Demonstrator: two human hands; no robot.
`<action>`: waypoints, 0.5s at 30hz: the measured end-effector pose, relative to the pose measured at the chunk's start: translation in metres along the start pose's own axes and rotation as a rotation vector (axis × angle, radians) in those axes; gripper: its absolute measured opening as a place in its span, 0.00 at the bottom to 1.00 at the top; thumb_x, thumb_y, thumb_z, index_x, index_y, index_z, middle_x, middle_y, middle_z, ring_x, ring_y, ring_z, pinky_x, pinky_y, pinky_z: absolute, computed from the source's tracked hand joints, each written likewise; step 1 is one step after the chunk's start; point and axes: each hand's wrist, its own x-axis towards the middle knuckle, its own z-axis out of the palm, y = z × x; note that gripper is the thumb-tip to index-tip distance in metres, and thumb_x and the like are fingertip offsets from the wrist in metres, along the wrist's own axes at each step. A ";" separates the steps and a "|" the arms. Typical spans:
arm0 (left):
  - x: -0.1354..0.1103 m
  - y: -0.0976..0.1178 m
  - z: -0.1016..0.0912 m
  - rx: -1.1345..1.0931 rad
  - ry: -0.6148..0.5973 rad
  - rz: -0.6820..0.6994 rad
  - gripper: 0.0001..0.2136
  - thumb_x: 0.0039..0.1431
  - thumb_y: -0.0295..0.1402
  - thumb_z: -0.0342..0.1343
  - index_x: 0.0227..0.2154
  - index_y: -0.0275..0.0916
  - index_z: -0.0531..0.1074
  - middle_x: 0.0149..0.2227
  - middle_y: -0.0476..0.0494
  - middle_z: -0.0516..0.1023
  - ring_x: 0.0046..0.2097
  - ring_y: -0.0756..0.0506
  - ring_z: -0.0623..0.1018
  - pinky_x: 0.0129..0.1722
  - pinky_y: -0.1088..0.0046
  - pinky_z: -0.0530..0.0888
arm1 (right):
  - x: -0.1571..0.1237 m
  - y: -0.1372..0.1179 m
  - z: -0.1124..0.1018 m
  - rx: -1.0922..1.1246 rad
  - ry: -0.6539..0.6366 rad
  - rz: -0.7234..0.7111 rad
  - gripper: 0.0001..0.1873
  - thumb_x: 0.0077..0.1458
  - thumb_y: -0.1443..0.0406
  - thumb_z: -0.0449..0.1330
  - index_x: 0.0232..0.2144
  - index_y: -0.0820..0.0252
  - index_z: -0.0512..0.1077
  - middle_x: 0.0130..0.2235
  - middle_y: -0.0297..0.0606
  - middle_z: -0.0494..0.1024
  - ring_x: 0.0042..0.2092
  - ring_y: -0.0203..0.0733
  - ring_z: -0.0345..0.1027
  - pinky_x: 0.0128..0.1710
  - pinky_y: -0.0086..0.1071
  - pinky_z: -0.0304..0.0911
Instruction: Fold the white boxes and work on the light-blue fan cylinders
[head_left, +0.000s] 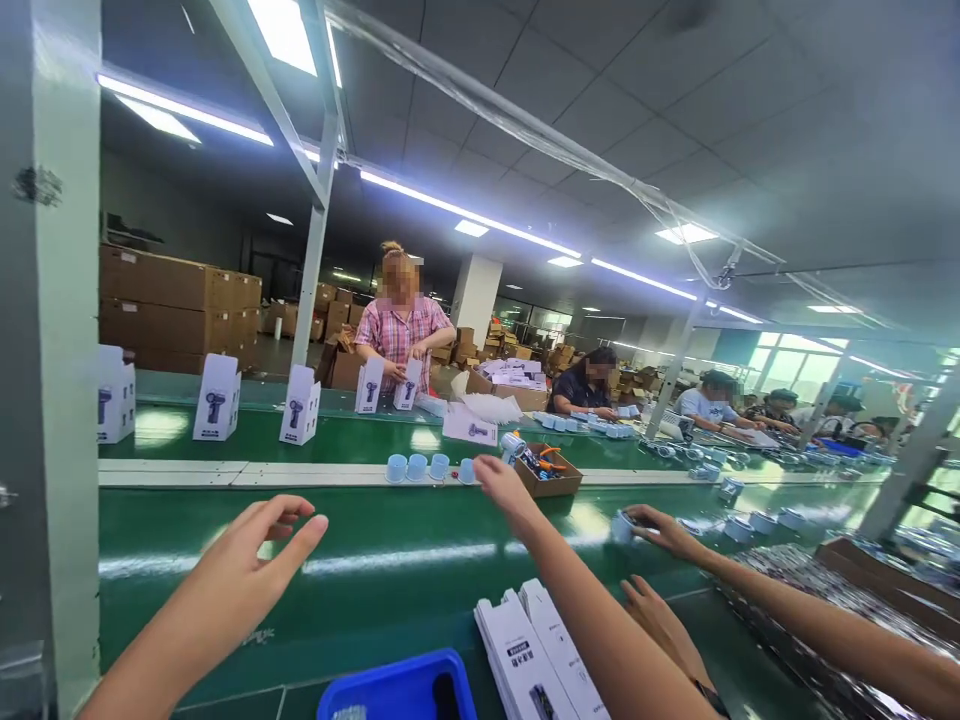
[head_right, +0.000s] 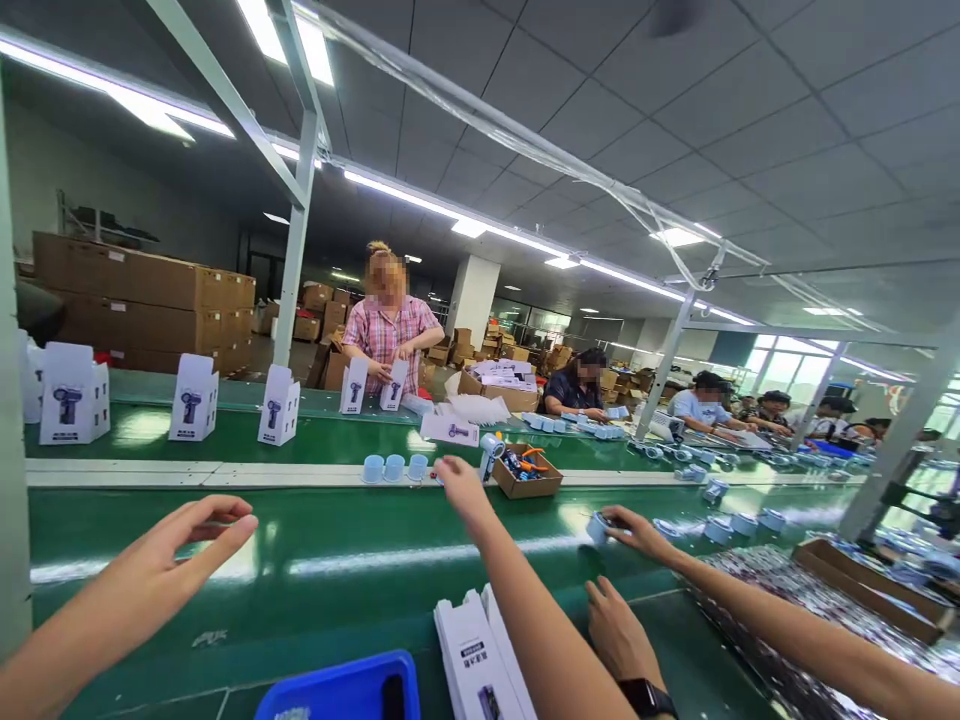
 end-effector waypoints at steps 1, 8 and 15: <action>0.001 0.001 0.004 0.004 -0.019 0.012 0.25 0.55 0.60 0.49 0.39 0.43 0.73 0.48 0.37 0.74 0.53 0.34 0.72 0.43 0.60 0.75 | -0.024 0.015 -0.008 -0.099 -0.014 -0.015 0.11 0.58 0.62 0.63 0.42 0.63 0.73 0.45 0.41 0.77 0.48 0.46 0.71 0.53 0.46 0.62; 0.002 0.008 0.042 0.097 -0.245 0.098 0.25 0.57 0.59 0.48 0.43 0.45 0.73 0.50 0.40 0.73 0.50 0.34 0.74 0.41 0.63 0.74 | -0.168 0.089 -0.091 -0.719 0.002 0.126 0.25 0.54 0.56 0.58 0.49 0.68 0.73 0.53 0.56 0.73 0.58 0.61 0.62 0.59 0.50 0.51; -0.013 0.035 0.062 0.232 -0.627 0.127 0.20 0.59 0.51 0.47 0.44 0.43 0.73 0.49 0.39 0.74 0.46 0.36 0.76 0.40 0.64 0.72 | -0.183 0.131 -0.112 -0.996 -0.031 0.410 0.42 0.56 0.57 0.58 0.64 0.79 0.52 0.55 0.62 0.70 0.56 0.59 0.67 0.52 0.44 0.62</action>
